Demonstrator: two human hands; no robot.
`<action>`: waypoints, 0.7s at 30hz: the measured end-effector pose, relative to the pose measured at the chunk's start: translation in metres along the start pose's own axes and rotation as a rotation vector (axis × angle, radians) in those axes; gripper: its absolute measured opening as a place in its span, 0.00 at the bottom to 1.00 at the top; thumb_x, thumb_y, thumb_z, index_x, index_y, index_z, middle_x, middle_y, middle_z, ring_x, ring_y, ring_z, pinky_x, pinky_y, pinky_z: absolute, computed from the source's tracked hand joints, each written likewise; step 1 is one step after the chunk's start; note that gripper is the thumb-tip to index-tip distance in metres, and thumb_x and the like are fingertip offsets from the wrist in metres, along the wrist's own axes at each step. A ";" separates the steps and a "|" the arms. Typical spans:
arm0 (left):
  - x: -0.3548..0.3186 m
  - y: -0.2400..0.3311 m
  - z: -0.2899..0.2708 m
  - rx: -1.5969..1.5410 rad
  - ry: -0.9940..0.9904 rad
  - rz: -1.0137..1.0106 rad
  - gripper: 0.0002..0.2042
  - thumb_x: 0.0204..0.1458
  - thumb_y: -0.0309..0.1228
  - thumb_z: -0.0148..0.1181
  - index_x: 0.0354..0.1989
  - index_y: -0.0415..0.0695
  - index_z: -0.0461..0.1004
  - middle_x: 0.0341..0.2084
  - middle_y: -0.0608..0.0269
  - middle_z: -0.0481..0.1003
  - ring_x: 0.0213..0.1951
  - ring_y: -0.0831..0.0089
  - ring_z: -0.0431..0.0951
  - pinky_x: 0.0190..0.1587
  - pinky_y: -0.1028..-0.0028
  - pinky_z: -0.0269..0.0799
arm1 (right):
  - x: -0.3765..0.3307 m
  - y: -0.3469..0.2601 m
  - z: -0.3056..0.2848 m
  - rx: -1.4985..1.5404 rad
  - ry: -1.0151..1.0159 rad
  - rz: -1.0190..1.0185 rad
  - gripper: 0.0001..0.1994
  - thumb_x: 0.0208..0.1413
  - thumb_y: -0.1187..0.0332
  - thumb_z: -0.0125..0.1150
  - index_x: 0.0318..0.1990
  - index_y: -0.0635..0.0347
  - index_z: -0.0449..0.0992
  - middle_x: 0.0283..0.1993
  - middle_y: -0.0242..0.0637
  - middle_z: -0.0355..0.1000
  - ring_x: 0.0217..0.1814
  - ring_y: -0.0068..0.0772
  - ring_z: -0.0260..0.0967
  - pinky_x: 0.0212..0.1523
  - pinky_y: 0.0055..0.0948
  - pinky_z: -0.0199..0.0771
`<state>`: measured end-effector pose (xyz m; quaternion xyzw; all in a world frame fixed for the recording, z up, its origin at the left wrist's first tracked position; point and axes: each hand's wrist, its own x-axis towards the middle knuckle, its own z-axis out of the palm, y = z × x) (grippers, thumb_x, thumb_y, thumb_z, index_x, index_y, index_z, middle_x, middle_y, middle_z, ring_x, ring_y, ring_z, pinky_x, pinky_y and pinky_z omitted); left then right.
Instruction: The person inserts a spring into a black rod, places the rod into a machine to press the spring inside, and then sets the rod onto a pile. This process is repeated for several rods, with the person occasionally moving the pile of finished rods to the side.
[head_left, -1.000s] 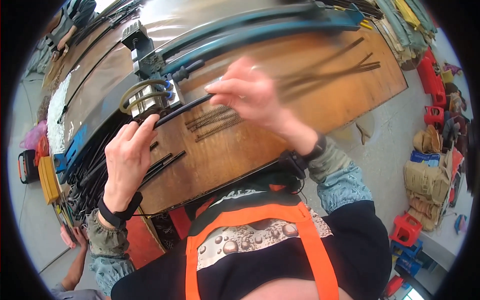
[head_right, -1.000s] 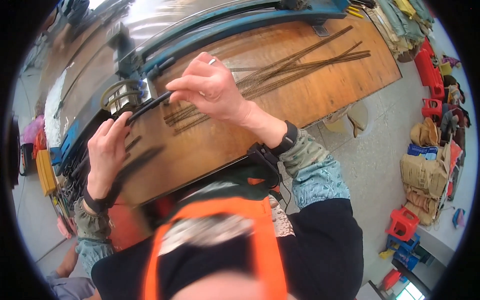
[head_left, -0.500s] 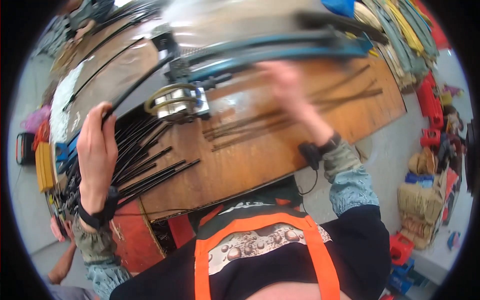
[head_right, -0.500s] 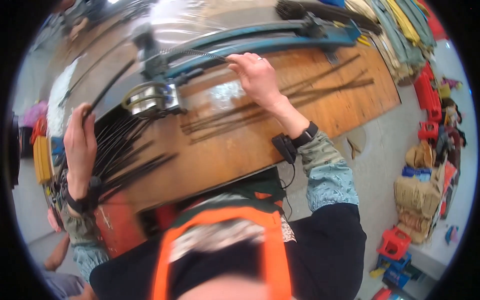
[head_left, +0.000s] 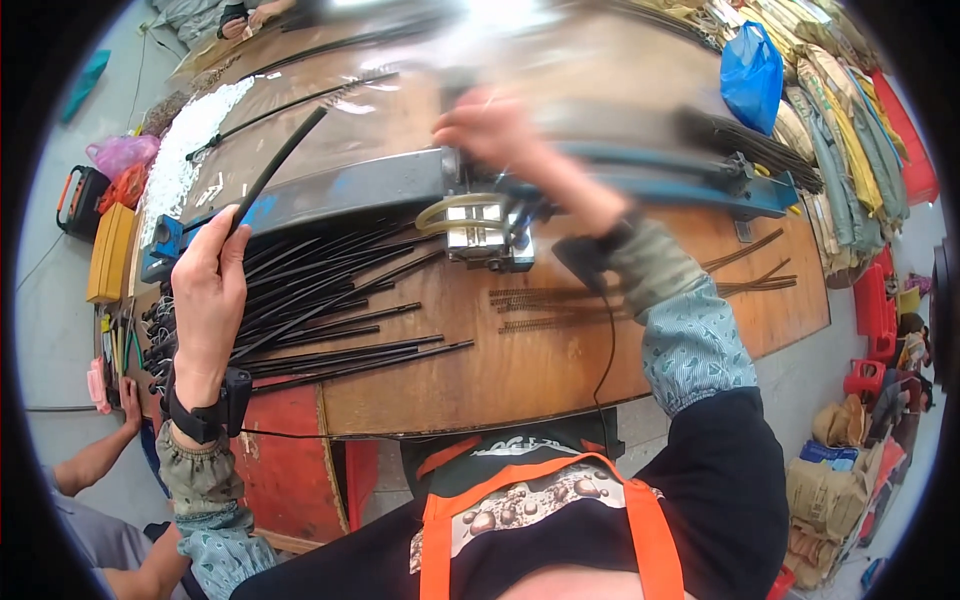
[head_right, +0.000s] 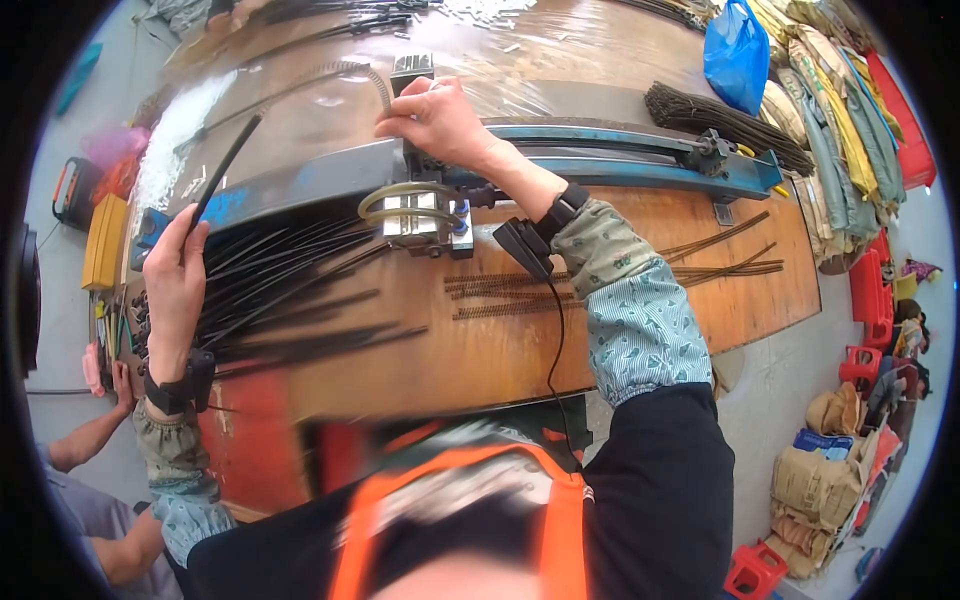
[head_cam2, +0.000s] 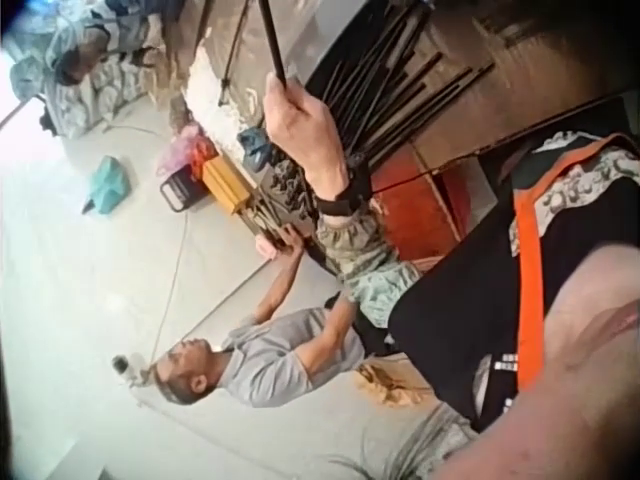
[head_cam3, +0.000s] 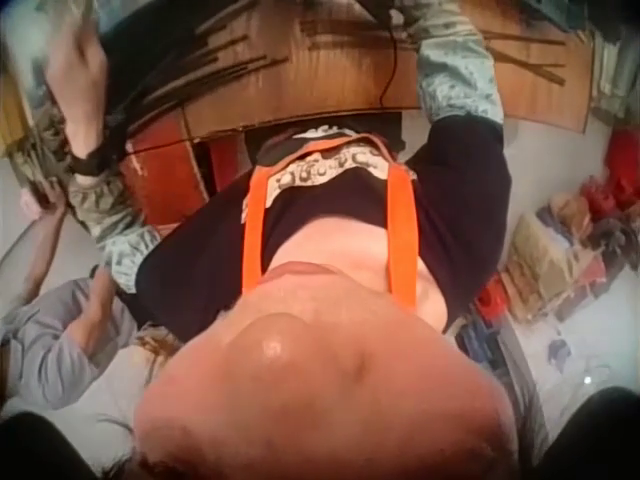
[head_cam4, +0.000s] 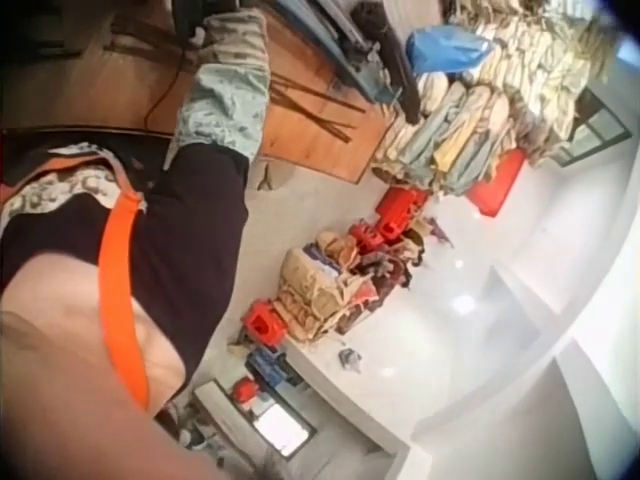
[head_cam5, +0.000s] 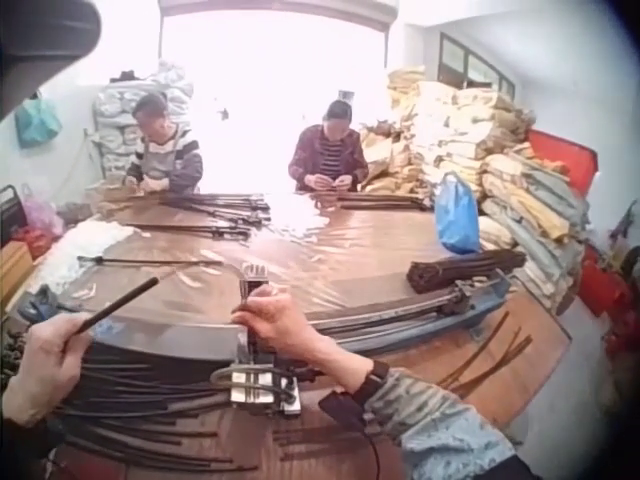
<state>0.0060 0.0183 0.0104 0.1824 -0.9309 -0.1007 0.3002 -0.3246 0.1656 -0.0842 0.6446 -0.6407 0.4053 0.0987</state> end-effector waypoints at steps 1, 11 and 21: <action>-0.002 -0.004 0.002 0.001 0.004 -0.002 0.10 0.58 0.25 0.57 0.47 0.35 0.74 0.31 0.48 0.76 0.30 0.60 0.76 0.35 0.69 0.71 | 0.001 0.000 0.001 -0.058 -0.022 -0.033 0.09 0.54 0.59 0.65 0.38 0.50 0.82 0.31 0.37 0.77 0.34 0.35 0.74 0.38 0.34 0.74; 0.008 -0.037 0.023 -0.035 -0.015 0.019 0.11 0.57 0.27 0.58 0.46 0.38 0.75 0.33 0.47 0.77 0.32 0.56 0.78 0.34 0.68 0.72 | -0.007 0.006 -0.005 -0.452 -0.032 -0.185 0.05 0.54 0.62 0.61 0.31 0.49 0.77 0.29 0.28 0.77 0.42 0.31 0.72 0.58 0.41 0.52; 0.069 0.005 0.134 -0.106 -0.197 0.406 0.07 0.55 0.32 0.57 0.38 0.43 0.75 0.28 0.54 0.75 0.33 0.51 0.77 0.34 0.60 0.73 | -0.130 0.028 -0.143 -0.672 0.132 0.056 0.01 0.52 0.72 0.60 0.32 0.55 0.77 0.31 0.33 0.75 0.41 0.36 0.70 0.53 0.36 0.59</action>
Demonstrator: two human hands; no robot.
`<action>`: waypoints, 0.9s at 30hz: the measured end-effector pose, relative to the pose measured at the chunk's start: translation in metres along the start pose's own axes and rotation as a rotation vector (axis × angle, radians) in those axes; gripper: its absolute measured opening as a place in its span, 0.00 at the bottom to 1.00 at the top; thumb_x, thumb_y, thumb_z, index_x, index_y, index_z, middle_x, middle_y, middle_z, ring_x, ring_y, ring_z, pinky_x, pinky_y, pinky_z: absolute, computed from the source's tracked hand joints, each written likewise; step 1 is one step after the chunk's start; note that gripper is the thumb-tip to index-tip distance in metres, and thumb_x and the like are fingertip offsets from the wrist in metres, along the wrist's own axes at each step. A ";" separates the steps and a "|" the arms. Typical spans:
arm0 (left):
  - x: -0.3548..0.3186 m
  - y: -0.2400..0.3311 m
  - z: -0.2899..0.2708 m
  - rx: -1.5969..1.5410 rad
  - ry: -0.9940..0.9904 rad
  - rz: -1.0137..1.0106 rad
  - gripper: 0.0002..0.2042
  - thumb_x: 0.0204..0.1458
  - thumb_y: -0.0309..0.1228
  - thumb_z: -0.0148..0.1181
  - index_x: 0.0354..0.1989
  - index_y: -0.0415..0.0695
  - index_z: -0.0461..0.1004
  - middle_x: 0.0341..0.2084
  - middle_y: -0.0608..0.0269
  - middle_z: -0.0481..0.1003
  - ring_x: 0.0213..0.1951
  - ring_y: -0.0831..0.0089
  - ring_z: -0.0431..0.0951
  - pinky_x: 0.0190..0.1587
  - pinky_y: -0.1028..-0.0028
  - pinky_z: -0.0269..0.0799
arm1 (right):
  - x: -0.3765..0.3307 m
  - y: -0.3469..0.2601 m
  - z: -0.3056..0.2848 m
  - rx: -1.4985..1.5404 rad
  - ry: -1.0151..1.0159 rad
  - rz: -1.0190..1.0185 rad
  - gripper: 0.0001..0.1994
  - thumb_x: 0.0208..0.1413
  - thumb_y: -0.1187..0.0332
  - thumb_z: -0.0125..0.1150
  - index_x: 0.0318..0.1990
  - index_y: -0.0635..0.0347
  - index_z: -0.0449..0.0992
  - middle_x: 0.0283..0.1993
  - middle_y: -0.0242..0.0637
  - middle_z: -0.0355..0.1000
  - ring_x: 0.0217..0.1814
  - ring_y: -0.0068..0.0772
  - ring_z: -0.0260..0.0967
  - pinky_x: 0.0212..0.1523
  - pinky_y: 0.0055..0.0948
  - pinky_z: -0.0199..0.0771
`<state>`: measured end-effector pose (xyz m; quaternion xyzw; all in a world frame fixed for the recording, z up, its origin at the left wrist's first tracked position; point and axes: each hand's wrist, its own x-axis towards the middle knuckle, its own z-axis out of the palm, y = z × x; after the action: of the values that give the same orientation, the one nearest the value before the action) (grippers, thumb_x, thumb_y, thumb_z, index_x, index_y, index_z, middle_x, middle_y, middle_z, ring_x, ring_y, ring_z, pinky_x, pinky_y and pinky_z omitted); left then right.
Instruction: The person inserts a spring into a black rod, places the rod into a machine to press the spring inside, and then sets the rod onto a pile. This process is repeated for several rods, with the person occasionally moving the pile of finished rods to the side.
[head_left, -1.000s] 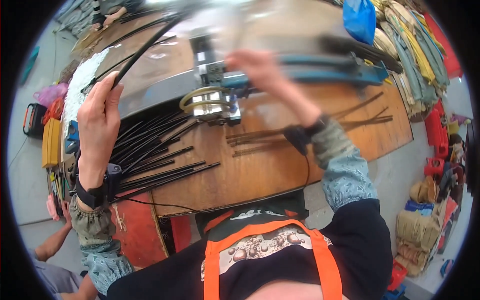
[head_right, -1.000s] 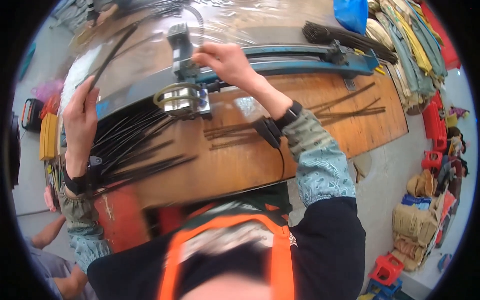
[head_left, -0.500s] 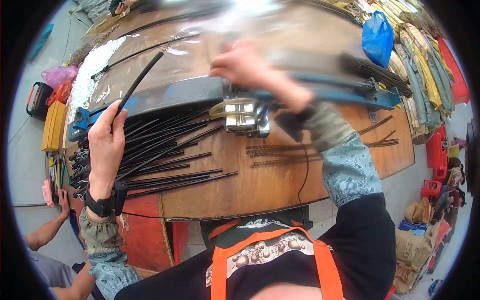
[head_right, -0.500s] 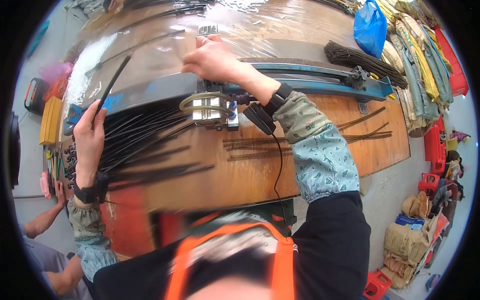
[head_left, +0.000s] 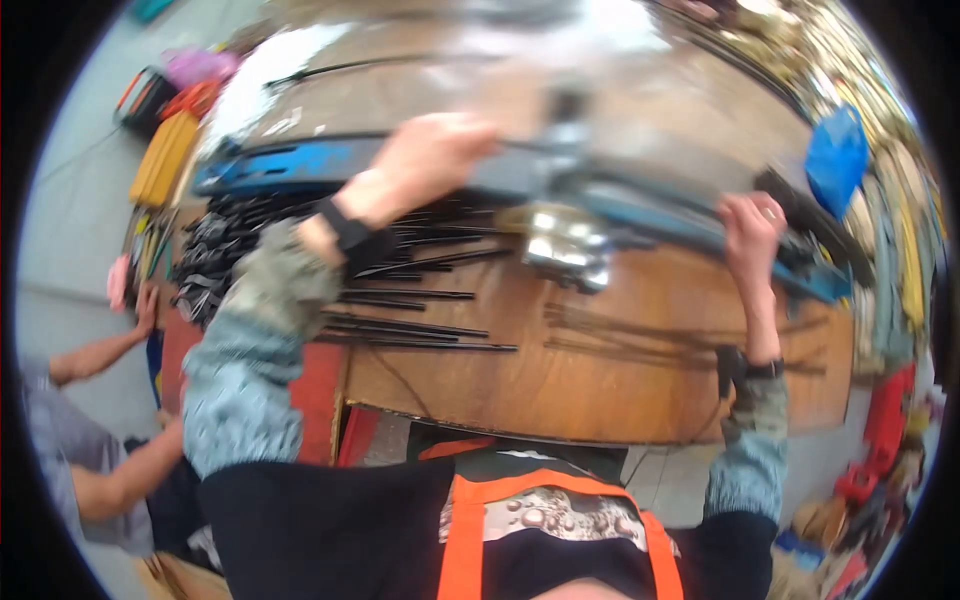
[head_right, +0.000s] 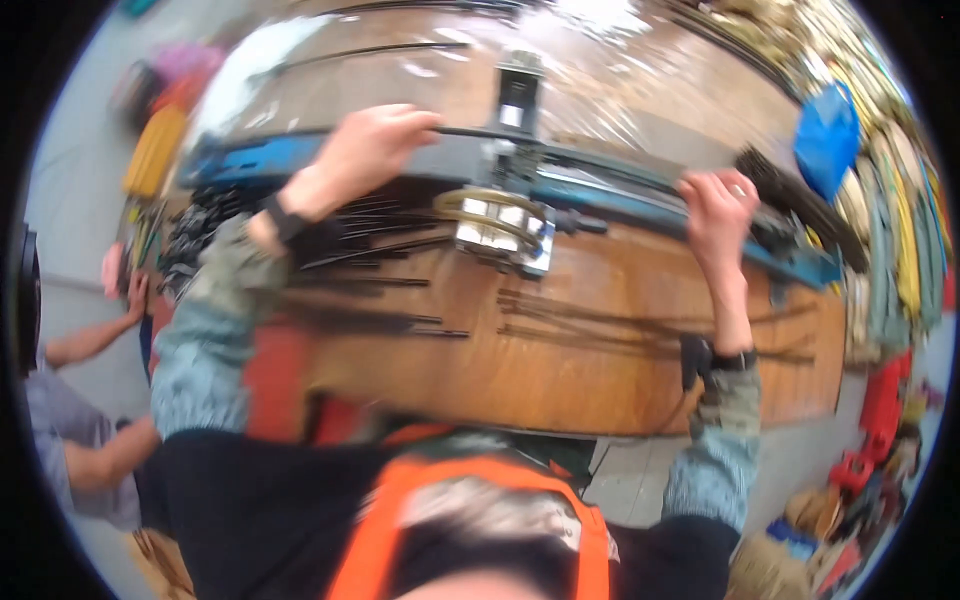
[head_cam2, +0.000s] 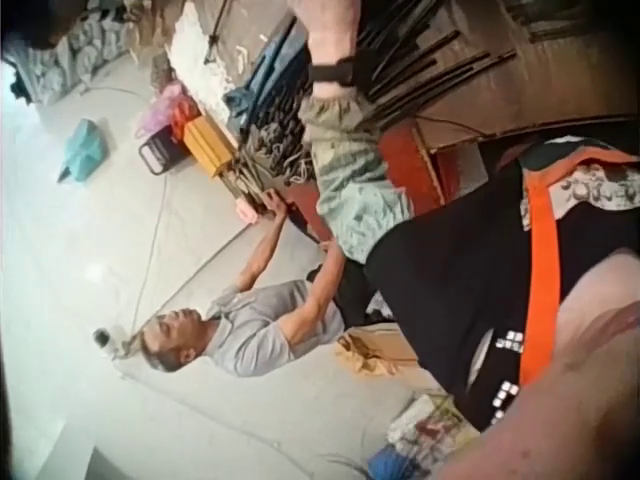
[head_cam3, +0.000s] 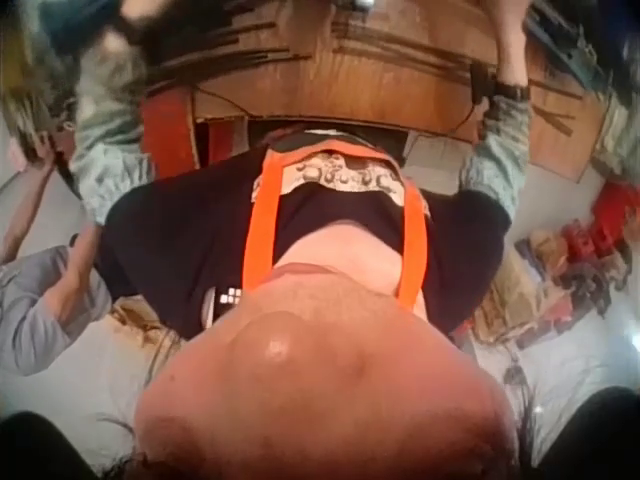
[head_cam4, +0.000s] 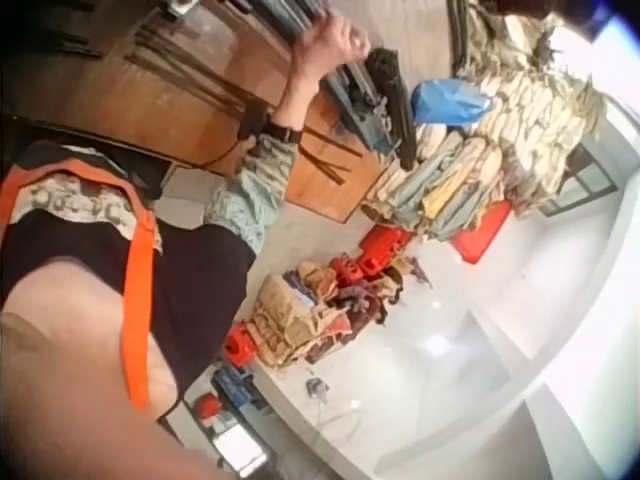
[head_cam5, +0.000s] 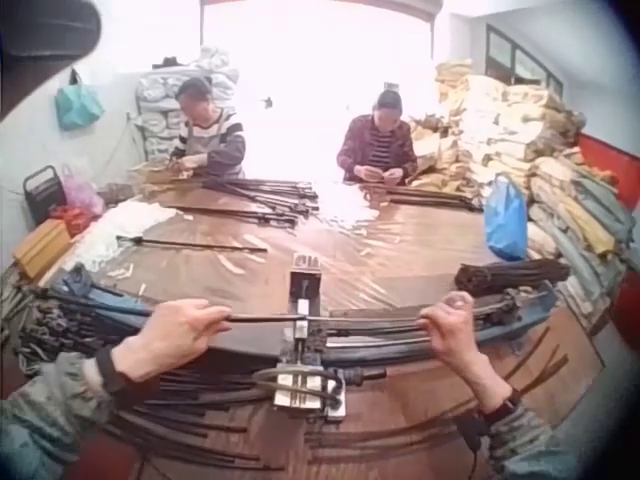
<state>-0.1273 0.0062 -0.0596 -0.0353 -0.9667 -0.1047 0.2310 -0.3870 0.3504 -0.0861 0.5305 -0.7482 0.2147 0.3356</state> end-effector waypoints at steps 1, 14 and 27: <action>0.004 -0.001 0.007 0.025 0.015 0.008 0.06 0.55 0.32 0.57 0.36 0.43 0.74 0.27 0.54 0.75 0.33 0.51 0.76 0.34 0.60 0.73 | -0.002 0.000 -0.002 -0.019 -0.089 0.013 0.02 0.52 0.72 0.60 0.33 0.57 0.77 0.31 0.34 0.75 0.41 0.38 0.70 0.53 0.36 0.61; 0.018 0.000 0.030 -0.020 0.023 -0.143 0.12 0.56 0.39 0.58 0.28 0.43 0.72 0.24 0.55 0.74 0.32 0.53 0.76 0.35 0.59 0.72 | -0.012 0.006 0.020 0.129 -0.103 0.150 0.04 0.55 0.71 0.62 0.34 0.62 0.76 0.31 0.37 0.73 0.38 0.38 0.67 0.45 0.33 0.64; 0.022 -0.001 0.054 0.017 -0.010 -0.146 0.08 0.57 0.33 0.54 0.28 0.44 0.71 0.23 0.50 0.75 0.30 0.49 0.76 0.30 0.56 0.71 | -0.022 -0.041 0.002 -0.010 -0.027 0.054 0.13 0.52 0.70 0.64 0.46 0.55 0.79 0.43 0.31 0.79 0.55 0.34 0.69 0.60 0.33 0.55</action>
<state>-0.1713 0.0173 -0.0971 0.0367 -0.9687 -0.1127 0.2180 -0.3449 0.3493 -0.1043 0.5113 -0.7678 0.2128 0.3222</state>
